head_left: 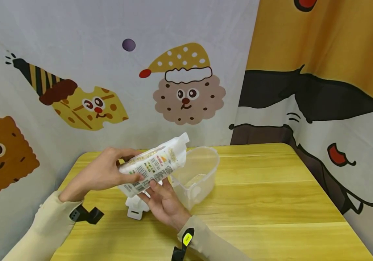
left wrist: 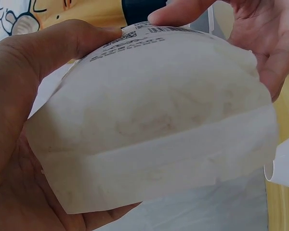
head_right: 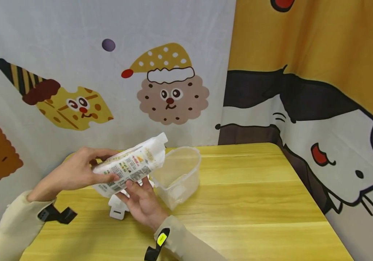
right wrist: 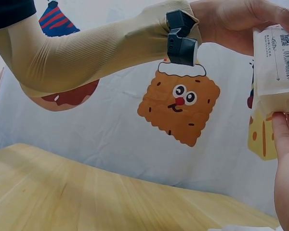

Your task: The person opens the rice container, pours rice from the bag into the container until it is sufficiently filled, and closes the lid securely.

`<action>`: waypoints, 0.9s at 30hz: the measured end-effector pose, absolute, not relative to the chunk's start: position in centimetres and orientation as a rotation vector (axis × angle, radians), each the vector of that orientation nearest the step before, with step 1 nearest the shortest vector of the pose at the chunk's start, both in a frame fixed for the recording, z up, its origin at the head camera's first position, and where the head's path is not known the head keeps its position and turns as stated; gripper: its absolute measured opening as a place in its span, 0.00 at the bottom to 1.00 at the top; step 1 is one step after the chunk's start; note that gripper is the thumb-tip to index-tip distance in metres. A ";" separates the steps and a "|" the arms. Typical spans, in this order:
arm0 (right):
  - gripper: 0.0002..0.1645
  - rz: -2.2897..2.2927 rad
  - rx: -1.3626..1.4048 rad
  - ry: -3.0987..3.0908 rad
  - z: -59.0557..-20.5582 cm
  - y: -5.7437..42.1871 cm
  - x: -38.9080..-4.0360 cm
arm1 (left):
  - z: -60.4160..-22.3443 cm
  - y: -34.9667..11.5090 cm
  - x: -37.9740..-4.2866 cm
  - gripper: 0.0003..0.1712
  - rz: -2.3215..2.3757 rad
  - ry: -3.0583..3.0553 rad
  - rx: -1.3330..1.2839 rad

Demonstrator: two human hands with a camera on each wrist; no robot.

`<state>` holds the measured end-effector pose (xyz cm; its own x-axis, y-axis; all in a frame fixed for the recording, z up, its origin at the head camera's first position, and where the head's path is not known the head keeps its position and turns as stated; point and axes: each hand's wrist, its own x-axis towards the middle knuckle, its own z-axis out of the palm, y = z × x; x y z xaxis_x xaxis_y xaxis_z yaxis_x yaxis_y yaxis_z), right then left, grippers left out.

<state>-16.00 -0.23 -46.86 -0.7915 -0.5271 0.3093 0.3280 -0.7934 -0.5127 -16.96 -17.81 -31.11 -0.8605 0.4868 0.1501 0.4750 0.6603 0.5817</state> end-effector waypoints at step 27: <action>0.34 -2.551 -0.600 0.590 -46.4 -0.4 -16.0 | -30.2 -17.7 -17.0 0.30 0.944 2.863 0.813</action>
<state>-15.97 -0.41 -46.35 -0.8033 -0.5111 0.3058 0.3249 -0.8064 -0.4942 -16.97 -17.71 -30.16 -0.8643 0.4831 0.1399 0.4715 0.6815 0.5596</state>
